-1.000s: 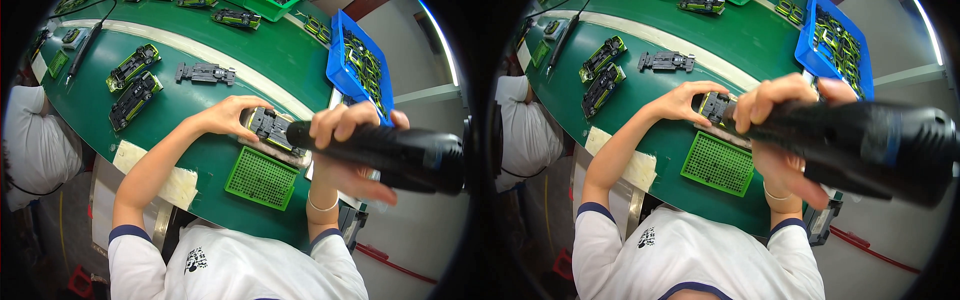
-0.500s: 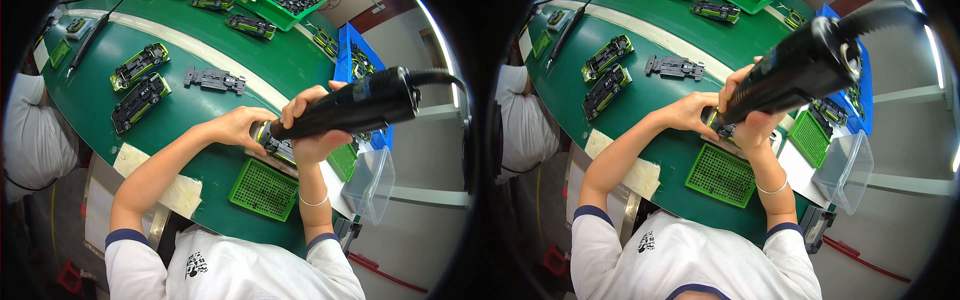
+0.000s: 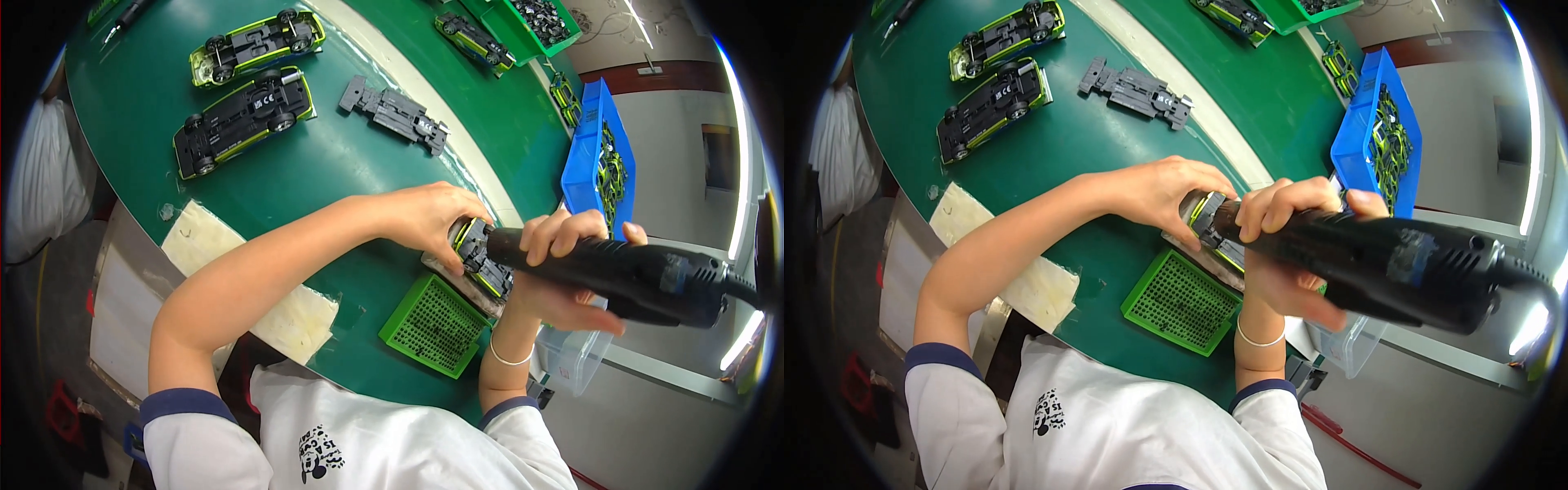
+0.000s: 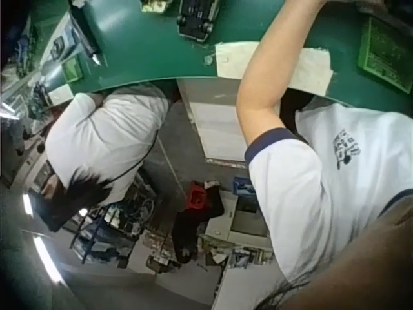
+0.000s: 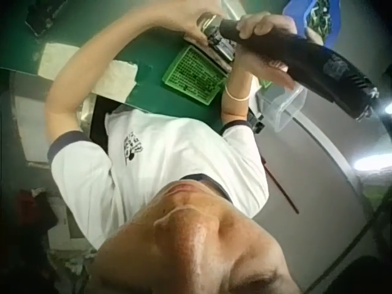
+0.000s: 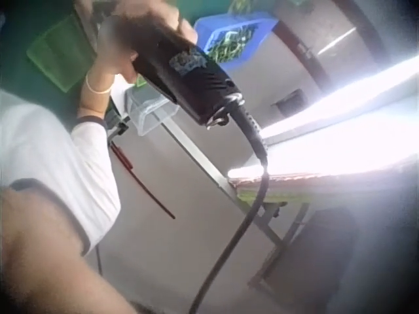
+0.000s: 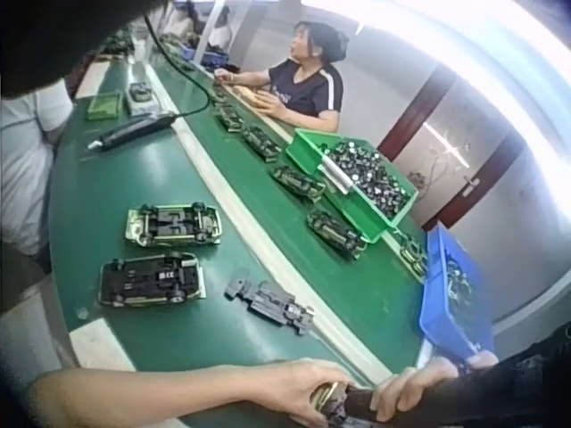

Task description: The person assembles toy cars on a production line by securing toy car parts to toy car chassis with screws using an electric screwdriver.

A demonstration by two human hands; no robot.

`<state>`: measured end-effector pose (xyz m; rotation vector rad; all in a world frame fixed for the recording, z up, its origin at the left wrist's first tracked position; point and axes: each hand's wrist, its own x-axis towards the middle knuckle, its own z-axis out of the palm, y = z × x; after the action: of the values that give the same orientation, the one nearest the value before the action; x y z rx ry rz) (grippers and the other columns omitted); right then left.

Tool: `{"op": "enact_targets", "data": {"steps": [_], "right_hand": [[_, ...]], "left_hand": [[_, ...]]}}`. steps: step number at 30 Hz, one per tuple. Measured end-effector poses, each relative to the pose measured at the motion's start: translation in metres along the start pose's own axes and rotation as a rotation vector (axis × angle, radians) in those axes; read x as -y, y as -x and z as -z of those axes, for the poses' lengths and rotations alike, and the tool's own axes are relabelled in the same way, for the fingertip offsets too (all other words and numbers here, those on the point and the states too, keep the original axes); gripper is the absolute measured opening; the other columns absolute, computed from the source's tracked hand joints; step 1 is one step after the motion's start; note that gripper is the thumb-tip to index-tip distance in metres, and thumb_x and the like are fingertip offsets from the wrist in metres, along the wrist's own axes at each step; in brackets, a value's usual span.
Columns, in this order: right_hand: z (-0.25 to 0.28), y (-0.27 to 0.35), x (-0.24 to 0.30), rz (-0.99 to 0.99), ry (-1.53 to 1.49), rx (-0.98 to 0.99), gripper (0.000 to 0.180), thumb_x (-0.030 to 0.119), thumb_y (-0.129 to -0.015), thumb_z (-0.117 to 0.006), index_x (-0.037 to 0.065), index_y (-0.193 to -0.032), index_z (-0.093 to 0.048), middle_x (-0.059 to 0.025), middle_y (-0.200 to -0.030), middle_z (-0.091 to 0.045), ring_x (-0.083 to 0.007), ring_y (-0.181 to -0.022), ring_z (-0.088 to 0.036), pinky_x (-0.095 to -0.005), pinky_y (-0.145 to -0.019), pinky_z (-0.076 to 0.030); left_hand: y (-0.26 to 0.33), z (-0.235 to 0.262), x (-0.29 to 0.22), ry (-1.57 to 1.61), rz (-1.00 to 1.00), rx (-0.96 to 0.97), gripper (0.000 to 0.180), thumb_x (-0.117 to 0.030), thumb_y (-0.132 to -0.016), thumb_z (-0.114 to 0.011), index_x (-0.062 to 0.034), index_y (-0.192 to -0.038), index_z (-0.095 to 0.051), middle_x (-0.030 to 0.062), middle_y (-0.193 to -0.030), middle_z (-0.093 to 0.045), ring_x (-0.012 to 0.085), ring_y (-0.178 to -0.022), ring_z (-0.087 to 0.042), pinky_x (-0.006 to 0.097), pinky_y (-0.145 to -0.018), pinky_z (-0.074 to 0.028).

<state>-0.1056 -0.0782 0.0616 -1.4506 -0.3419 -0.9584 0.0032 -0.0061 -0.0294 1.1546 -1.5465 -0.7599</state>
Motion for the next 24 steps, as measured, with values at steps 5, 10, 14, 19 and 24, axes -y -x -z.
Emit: {"op": "enact_targets", "data": {"steps": [5, 10, 14, 19, 24], "right_hand": [[0.006, -0.005, 0.021, 0.171, 0.076, -0.011, 0.094, 0.072, -0.061, -0.053, 0.01, -0.124, -0.021, -0.0119, -0.072, -0.046, -0.0182, -0.044, -0.045, -0.0293, -0.04, -0.042], [0.04, -0.015, 0.115, 0.504, 0.285, -0.306, 0.075, 0.067, -0.069, -0.054, 0.01, -0.114, -0.04, -0.0043, -0.073, -0.04, -0.0123, -0.051, -0.042, -0.0253, -0.044, -0.035], [0.065, -0.004, 0.158, 0.655, 0.317, -0.565, 0.065, 0.062, -0.072, -0.057, 0.008, -0.106, -0.046, -0.0027, -0.072, -0.04, -0.0115, -0.054, -0.041, -0.0245, -0.048, -0.035], [0.086, 0.003, 0.18, 0.778, 0.408, -0.731, 0.058, 0.057, -0.073, -0.059, 0.006, -0.098, -0.048, -0.0017, -0.071, -0.04, -0.0102, -0.053, -0.04, -0.024, -0.05, -0.034], [0.098, 0.009, 0.186, 0.767, 0.351, -0.757, 0.059, 0.052, -0.07, -0.065, 0.003, -0.099, -0.047, -0.0018, -0.073, -0.04, -0.0101, -0.055, -0.042, -0.0243, -0.052, -0.035]], "left_hand": [[0.004, -0.004, 0.006, -0.002, 0.013, -0.035, 0.06, -0.016, -0.057, -0.076, -0.0031, -0.108, -0.048, 0.0127, -0.113, -0.05, 0.0283, -0.107, -0.048, 0.035, -0.092, -0.039], [-0.005, -0.005, -0.012, 0.073, 0.003, -0.081, 0.059, -0.015, -0.058, -0.077, -0.004, -0.11, -0.05, 0.0122, -0.119, -0.048, 0.0214, -0.107, -0.049, 0.033, -0.09, -0.041], [-0.017, -0.02, -0.045, 0.366, 0.032, -0.196, 0.064, -0.006, -0.065, -0.073, -0.0025, -0.123, -0.045, 0.0085, -0.121, -0.048, 0.0178, -0.114, -0.045, 0.032, -0.099, -0.034], [-0.043, 0.069, -0.101, -0.24, -0.122, -0.253, 0.063, -0.001, -0.057, -0.076, -0.0013, -0.115, -0.052, 0.0088, -0.116, -0.053, 0.0178, -0.108, -0.05, 0.03, -0.097, -0.037], [-0.066, 0.184, -0.09, -0.978, 0.142, -0.207, 0.063, -0.008, -0.056, -0.076, -0.0021, -0.114, -0.053, 0.0127, -0.11, -0.055, 0.0222, -0.1, -0.054, 0.03, -0.089, -0.042]]}}
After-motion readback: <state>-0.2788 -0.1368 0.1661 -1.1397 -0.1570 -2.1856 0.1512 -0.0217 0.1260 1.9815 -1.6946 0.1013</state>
